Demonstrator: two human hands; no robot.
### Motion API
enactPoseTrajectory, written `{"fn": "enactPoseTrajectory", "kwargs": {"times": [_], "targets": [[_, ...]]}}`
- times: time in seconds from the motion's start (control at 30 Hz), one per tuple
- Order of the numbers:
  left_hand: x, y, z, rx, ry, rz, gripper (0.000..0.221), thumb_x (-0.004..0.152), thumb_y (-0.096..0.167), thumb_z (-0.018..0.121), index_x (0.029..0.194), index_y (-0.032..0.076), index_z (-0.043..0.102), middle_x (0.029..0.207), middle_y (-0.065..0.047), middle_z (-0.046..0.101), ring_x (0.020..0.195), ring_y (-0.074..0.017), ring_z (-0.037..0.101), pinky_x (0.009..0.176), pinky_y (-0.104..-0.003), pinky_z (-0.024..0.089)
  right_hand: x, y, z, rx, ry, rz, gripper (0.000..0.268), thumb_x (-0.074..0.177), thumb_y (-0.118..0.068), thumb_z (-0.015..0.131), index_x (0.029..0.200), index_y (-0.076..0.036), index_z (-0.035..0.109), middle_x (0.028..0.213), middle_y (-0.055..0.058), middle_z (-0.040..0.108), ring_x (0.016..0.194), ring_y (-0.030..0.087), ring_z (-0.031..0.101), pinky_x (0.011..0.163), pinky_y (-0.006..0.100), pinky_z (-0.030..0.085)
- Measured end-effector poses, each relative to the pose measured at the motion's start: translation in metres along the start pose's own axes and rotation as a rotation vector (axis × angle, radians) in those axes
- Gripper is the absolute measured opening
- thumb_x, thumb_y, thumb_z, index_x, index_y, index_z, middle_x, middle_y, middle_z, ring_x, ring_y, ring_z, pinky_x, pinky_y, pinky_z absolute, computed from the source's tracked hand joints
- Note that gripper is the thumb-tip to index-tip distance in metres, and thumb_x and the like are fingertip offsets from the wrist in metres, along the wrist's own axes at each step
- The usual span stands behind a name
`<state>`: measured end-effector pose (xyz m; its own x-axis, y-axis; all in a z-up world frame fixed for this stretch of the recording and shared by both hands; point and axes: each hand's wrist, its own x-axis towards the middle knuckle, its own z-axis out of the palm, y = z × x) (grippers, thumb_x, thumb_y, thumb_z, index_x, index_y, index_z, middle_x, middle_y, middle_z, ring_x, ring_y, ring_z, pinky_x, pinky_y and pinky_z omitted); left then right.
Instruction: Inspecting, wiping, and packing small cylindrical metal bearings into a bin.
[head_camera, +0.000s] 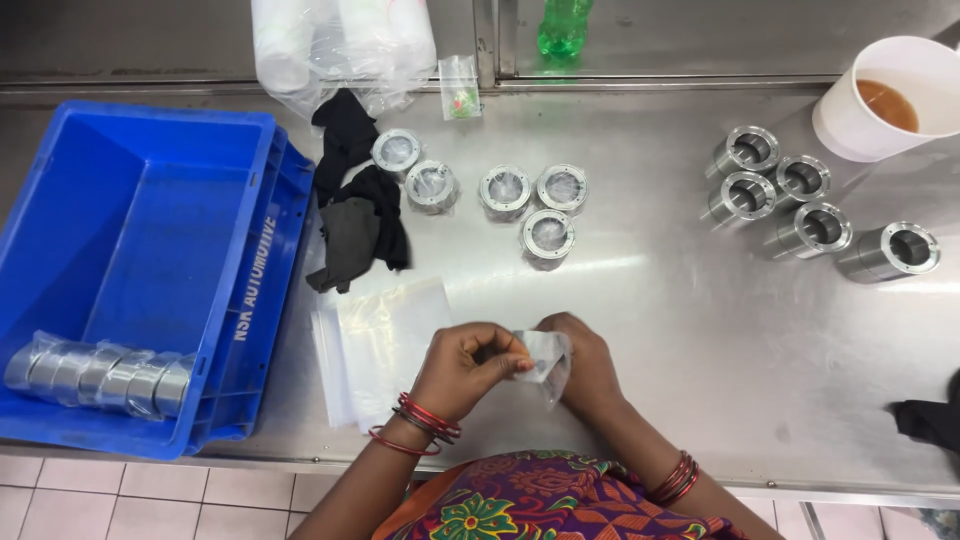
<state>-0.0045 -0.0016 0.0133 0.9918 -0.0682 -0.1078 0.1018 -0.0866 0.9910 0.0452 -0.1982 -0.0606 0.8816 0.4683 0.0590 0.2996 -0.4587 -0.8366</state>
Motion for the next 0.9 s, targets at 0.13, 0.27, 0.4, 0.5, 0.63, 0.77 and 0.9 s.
{"fn": "enactPoseTrajectory", "kwargs": {"times": [0.13,0.27,0.4,0.5,0.63,0.77,0.9], "targets": [[0.007,-0.035,0.005,0.283,0.016,0.022,0.044,0.068,0.005,0.082,0.111,0.006,0.072,0.098,-0.008,0.063,0.079,-0.0238,0.068,0.072,-0.037,0.059,0.001,0.005,0.003,-0.072,0.085,0.006,0.027,0.072,-0.015,0.077,0.090,-0.002,0.061,0.094,0.011,0.060,0.086,0.031,0.064,0.075,0.039,0.052],[0.023,-0.053,0.015,0.560,0.062,0.206,0.036,0.069,0.005,0.078,0.104,0.005,0.074,0.101,-0.010,0.067,0.088,-0.0313,0.070,0.076,-0.039,0.057,0.000,0.008,-0.017,-0.065,-0.014,-0.079,0.026,0.076,-0.011,0.071,0.098,-0.003,0.061,0.099,0.012,0.059,0.088,0.031,0.063,0.076,0.039,0.052],[0.040,-0.063,0.025,0.631,0.045,0.102,0.022,0.071,0.009,0.076,0.092,0.006,0.072,0.097,-0.009,0.069,0.088,-0.0325,0.070,0.078,-0.041,0.057,0.002,0.004,-0.036,0.327,-0.297,-0.006,0.043,0.087,-0.018,0.071,0.123,-0.003,0.054,0.108,0.016,0.063,0.094,0.029,0.060,0.080,0.040,0.050],[0.039,-0.067,0.032,0.651,0.027,0.117,0.021,0.072,0.011,0.077,0.091,0.004,0.071,0.095,-0.012,0.068,0.088,-0.0337,0.069,0.079,-0.042,0.057,-0.001,0.021,-0.020,0.291,-0.262,0.228,0.044,0.085,-0.026,0.079,0.122,-0.008,0.061,0.098,0.015,0.068,0.084,0.026,0.064,0.073,0.037,0.052],[0.016,-0.041,0.025,0.569,0.098,0.222,0.037,0.074,0.014,0.079,0.106,0.000,0.066,0.106,-0.019,0.063,0.093,-0.0367,0.067,0.080,-0.043,0.057,-0.001,0.004,-0.026,-0.103,0.061,0.066,0.037,0.070,-0.023,0.088,0.099,-0.007,0.072,0.098,0.006,0.074,0.081,0.022,0.073,0.071,0.034,0.057],[-0.013,-0.049,-0.019,0.673,0.307,0.037,0.045,0.087,0.010,0.070,0.131,0.004,0.062,0.122,-0.017,0.061,0.096,-0.0319,0.068,0.082,-0.042,0.058,0.000,0.014,-0.047,-0.410,0.290,0.112,0.032,0.072,-0.015,0.083,0.100,-0.007,0.071,0.113,0.006,0.071,0.090,0.027,0.071,0.076,0.040,0.057],[-0.022,-0.058,-0.033,1.004,0.264,0.056,0.030,0.085,0.005,0.069,0.114,0.003,0.072,0.113,-0.013,0.066,0.096,-0.0302,0.065,0.082,-0.040,0.057,0.023,0.061,-0.078,-0.582,0.263,-0.031,0.060,0.072,-0.007,0.070,0.130,-0.002,0.056,0.144,0.021,0.047,0.127,0.042,0.051,0.103,0.050,0.047]]}}
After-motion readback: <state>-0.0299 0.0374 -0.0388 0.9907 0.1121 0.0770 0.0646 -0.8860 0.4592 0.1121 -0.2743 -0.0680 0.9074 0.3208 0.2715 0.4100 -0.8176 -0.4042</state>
